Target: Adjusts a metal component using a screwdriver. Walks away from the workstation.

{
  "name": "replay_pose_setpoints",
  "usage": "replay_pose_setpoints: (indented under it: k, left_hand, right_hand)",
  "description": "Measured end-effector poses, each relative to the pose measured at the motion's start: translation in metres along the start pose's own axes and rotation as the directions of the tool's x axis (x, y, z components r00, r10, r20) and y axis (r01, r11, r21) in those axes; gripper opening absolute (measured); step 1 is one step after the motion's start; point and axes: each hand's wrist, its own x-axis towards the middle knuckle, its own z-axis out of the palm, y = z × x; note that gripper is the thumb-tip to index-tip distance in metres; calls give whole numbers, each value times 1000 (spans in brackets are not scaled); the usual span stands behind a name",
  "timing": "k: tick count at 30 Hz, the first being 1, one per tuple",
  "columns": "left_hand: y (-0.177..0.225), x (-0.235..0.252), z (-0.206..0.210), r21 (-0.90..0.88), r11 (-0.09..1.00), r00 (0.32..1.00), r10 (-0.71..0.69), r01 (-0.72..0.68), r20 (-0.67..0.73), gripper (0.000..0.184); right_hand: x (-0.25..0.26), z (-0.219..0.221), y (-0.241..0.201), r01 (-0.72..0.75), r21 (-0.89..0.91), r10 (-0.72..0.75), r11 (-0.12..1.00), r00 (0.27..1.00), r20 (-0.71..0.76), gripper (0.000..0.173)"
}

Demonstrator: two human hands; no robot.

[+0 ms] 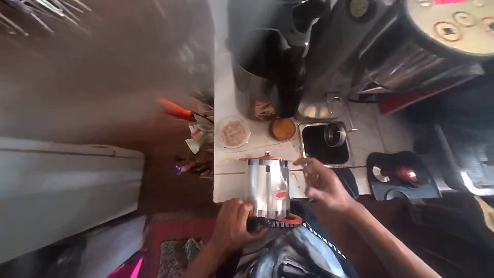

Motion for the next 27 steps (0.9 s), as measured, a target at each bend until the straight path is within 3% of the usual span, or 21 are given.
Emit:
replay_pose_setpoints:
  k: [2, 4, 8, 12, 18, 27]
  left_hand:
    - [1, -1, -2, 6, 1000, 1000, -8, 8, 20, 64]
    - [2, -1, -4, 13, 1000, 999, -19, 19, 43, 65]
    - [3, -7, -1, 12, 1000, 1000, -1, 1, -3, 56]
    - [4, -7, 7, -23, 1000, 994, 18, -21, -109, 48]
    - [-20, -2, -2, -76, 993, 994, 84, -89, -69, 47]
    - [-29, -6, -4, -204, 970, 991, 123, -130, -46, 43]
  right_hand:
    - [29, 3, -9, -144, -50, 141, 988, 988, -60, 52]
    - [50, 13, -15, -288, -57, 289, 956, 957, 0, 49]
    - [58, 35, -15, -404, 68, 399, 912, 914, 71, 39]
    - [55, 51, -18, -399, 140, 404, 906, 914, -13, 44]
    - [52, 67, -20, -342, 252, 378, 905, 919, -110, 36]
    - [53, 71, -18, -333, 261, 363, 906, 929, -75, 37]
